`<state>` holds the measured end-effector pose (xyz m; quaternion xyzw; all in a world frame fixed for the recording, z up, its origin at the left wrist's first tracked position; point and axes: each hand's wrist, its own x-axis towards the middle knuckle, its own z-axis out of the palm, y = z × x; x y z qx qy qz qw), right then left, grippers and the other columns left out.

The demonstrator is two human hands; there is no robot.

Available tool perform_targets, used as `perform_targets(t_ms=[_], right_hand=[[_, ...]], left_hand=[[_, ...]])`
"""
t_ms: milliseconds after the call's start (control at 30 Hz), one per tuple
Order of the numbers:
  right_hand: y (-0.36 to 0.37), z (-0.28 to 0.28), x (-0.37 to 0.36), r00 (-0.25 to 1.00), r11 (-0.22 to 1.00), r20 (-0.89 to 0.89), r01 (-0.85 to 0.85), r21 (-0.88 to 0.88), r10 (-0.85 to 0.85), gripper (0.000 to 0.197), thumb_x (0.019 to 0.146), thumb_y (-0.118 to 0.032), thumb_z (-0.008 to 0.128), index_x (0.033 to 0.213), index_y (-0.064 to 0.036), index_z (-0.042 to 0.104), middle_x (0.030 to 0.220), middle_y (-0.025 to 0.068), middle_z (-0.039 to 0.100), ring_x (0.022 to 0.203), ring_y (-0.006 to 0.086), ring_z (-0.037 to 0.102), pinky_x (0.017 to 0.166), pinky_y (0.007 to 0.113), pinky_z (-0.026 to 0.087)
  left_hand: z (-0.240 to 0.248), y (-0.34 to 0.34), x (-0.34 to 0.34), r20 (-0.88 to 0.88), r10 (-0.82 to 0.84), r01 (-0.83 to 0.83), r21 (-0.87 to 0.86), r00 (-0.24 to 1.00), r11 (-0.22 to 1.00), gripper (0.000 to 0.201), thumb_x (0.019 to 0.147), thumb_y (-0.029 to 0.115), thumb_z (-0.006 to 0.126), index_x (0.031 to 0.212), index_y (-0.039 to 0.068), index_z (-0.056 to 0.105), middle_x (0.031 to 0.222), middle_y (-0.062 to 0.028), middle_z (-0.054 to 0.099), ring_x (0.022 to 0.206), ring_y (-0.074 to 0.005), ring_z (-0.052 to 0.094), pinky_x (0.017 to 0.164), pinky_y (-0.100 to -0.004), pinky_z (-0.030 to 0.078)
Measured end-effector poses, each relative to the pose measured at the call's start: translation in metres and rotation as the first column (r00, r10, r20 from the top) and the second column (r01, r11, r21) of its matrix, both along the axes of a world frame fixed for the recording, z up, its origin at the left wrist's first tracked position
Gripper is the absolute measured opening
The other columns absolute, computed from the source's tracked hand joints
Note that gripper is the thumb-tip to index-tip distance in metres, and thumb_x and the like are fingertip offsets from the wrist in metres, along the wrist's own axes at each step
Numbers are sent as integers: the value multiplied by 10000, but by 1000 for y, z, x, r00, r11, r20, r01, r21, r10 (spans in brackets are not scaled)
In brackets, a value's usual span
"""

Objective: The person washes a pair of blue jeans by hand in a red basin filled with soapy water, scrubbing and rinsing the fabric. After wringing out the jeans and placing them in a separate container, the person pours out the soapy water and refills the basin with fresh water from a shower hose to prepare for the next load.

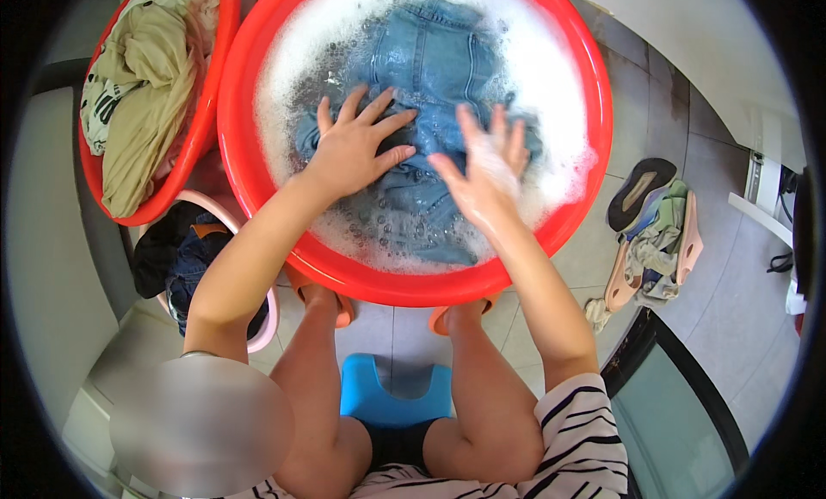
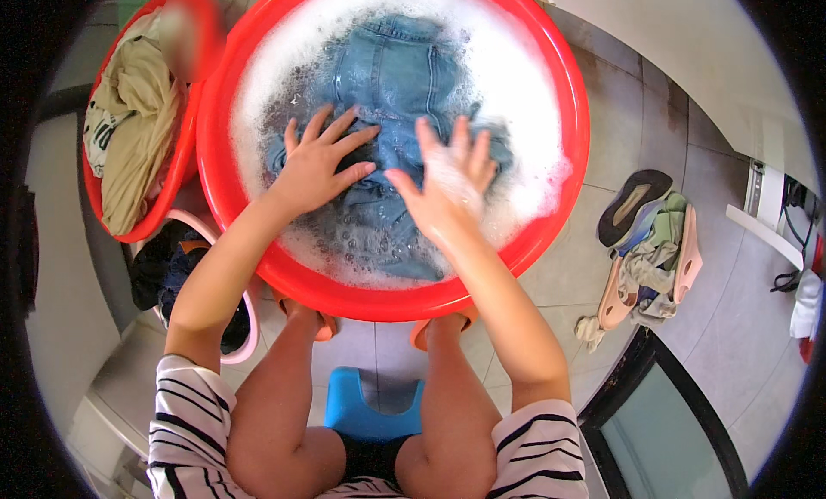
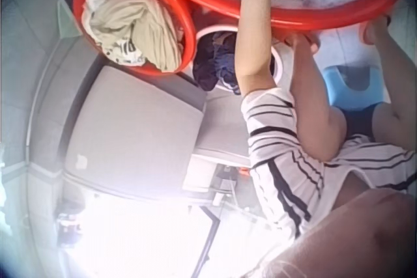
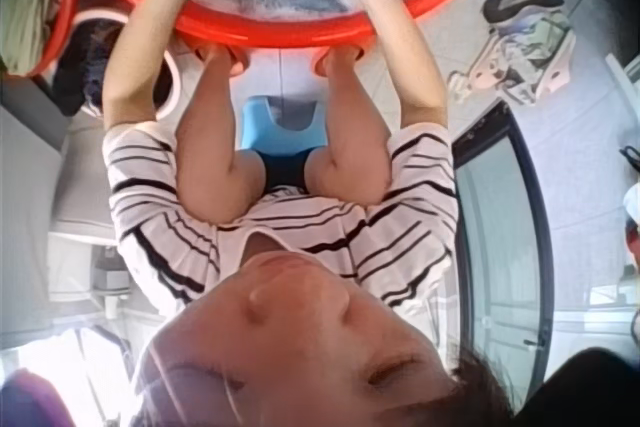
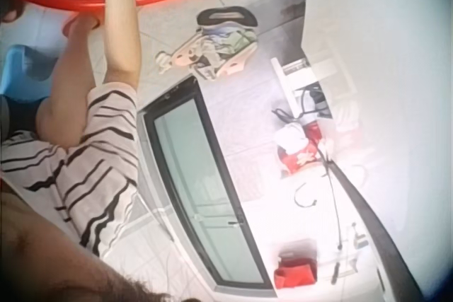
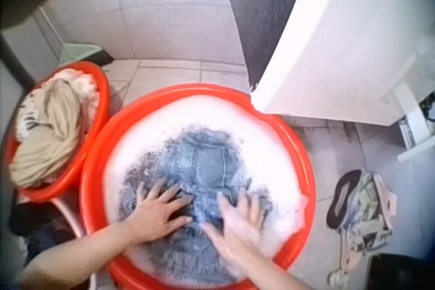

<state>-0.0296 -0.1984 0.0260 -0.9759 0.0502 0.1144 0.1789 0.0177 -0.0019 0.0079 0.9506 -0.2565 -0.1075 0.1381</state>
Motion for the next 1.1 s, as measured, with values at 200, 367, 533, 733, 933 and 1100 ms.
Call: perform_targets(t_ms=[200, 367, 533, 733, 933, 1100], right_hand=[[0, -69, 34, 992, 986, -89, 99, 131, -88, 613, 857, -504, 486, 1372, -190, 376, 1315, 186, 424, 1212, 386, 309, 1000, 484, 251], [-6, -89, 48, 903, 995, -423, -41, 96, 78, 528, 900, -388, 402, 1300, -47, 433, 1244, 192, 492, 1088, 335, 506, 952, 412, 386], [10, -49, 61, 752, 846, -430, -529, 57, 500, 361, 911, -227, 376, 1074, 28, 572, 1082, 200, 577, 953, 305, 578, 819, 404, 482], [-3, -130, 19, 963, 879, -155, 266, 397, -221, 381, 938, -224, 336, 1170, 14, 523, 1135, 149, 570, 1028, 265, 548, 895, 351, 450], [13, -27, 36, 728, -81, -620, 628, 774, -292, 476, 955, -351, 383, 1294, -23, 443, 1235, 136, 514, 1098, 239, 509, 980, 327, 372], [20, -19, 19, 791, 179, -381, 512, 840, -479, 282, 919, -272, 451, 909, -24, 583, 812, 57, 580, 779, 183, 534, 713, 315, 429]], left_hand=[[-32, -19, 40, -585, 283, -426, -119, 760, 897, 629, 850, 507, 530, 1324, 105, 435, 1340, -237, 413, 1255, -383, 382, 1033, -535, 265], [-48, -38, 36, -530, 323, -140, 356, 784, 924, 579, 880, 439, 504, 1261, 4, 475, 1227, -229, 523, 1126, -340, 513, 983, -418, 388], [-70, -1, 32, -624, 281, -279, 103, 730, 955, 544, 897, 412, 485, 1245, -7, 482, 1206, -220, 531, 1079, -332, 531, 929, -419, 425], [-86, -31, 18, -978, 35, -939, -185, 204, 291, 505, 918, 379, 463, 1226, -20, 492, 1180, -210, 539, 1022, -323, 552, 864, -420, 468], [21, -64, -21, -636, 191, -635, -599, 747, 489, 388, 943, 332, 448, 1123, 13, 577, 1005, -205, 627, 876, -327, 610, 750, -388, 503], [20, -55, 10, -153, 256, -295, -347, 954, 890, 281, 926, 359, 470, 962, 120, 614, 842, -181, 631, 772, -393, 582, 653, -437, 475]])
